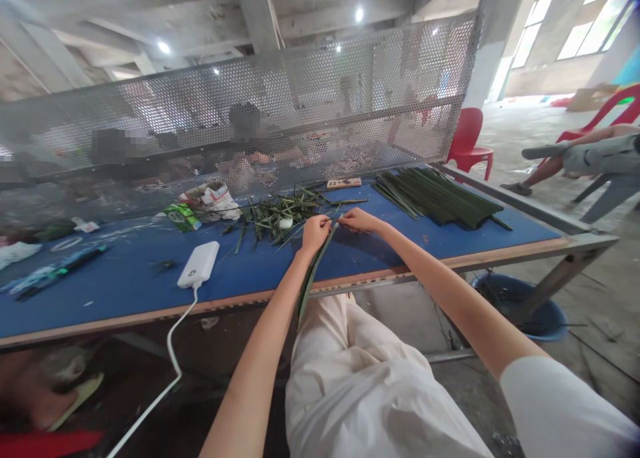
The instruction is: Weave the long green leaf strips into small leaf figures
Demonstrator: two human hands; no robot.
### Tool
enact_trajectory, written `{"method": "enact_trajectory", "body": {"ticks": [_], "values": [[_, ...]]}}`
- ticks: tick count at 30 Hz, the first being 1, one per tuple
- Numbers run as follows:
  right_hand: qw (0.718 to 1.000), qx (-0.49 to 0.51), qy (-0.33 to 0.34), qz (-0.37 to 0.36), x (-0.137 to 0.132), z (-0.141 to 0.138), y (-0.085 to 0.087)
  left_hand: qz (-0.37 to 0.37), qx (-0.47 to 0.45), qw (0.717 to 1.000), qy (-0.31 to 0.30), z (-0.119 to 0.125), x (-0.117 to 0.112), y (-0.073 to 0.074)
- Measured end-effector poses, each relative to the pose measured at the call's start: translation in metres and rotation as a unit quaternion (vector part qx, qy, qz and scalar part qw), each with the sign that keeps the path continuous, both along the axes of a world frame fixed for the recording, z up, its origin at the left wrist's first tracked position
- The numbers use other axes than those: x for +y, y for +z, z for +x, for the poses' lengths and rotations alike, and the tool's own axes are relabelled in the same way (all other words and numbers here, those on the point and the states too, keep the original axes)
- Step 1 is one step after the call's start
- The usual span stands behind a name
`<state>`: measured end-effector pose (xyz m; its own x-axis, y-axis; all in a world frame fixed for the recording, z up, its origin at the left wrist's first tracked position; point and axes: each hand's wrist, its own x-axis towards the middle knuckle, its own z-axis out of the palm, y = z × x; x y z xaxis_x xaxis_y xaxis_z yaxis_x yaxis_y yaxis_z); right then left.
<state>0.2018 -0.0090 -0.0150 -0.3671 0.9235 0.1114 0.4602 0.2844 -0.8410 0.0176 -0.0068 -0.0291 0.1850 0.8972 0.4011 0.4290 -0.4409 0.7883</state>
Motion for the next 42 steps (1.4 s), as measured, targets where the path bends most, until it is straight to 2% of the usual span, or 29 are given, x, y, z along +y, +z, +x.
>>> {"method": "enact_trajectory", "body": {"ticks": [4,7,10,12,14,18,22,25,28,34,42], "values": [[1.0,0.003,-0.013,-0.009,-0.001,-0.004,0.002,-0.052,-0.065,0.997,0.006,0.004,-0.003,0.005],[0.999,0.01,-0.035,-0.005,-0.001,-0.004,0.002,-0.125,-0.14,0.982,-0.001,0.007,-0.003,0.01],[0.996,0.028,-0.082,0.007,0.002,-0.003,0.002,-0.196,-0.208,0.957,-0.053,0.008,-0.003,0.016],[0.993,0.037,-0.115,0.017,0.005,-0.001,0.001,-0.212,-0.23,0.945,-0.095,0.007,-0.004,0.019],[0.988,0.04,-0.146,0.03,0.009,0.001,0.0,-0.21,-0.226,0.946,-0.102,0.007,-0.006,0.02],[0.981,0.041,-0.184,0.045,0.014,0.005,-0.001,-0.18,-0.124,0.974,-0.066,0.005,-0.005,0.017],[0.983,0.028,-0.178,0.045,0.016,0.006,-0.002,-0.073,-0.011,0.995,-0.061,0.002,-0.001,0.009],[0.985,0.021,-0.168,0.041,0.016,0.008,-0.002,0.018,0.07,0.997,-0.018,0.0,0.001,0.005],[0.986,0.029,-0.162,0.032,0.014,0.011,0.0,0.077,0.156,0.984,0.025,0.0,-0.001,0.005],[0.992,0.025,-0.123,0.012,0.008,0.012,0.002,0.101,0.245,0.963,0.044,0.001,-0.006,0.008],[0.997,-0.006,-0.076,0.003,0.009,0.006,-0.005,0.099,0.262,0.958,0.061,0.001,-0.007,0.007]]}}
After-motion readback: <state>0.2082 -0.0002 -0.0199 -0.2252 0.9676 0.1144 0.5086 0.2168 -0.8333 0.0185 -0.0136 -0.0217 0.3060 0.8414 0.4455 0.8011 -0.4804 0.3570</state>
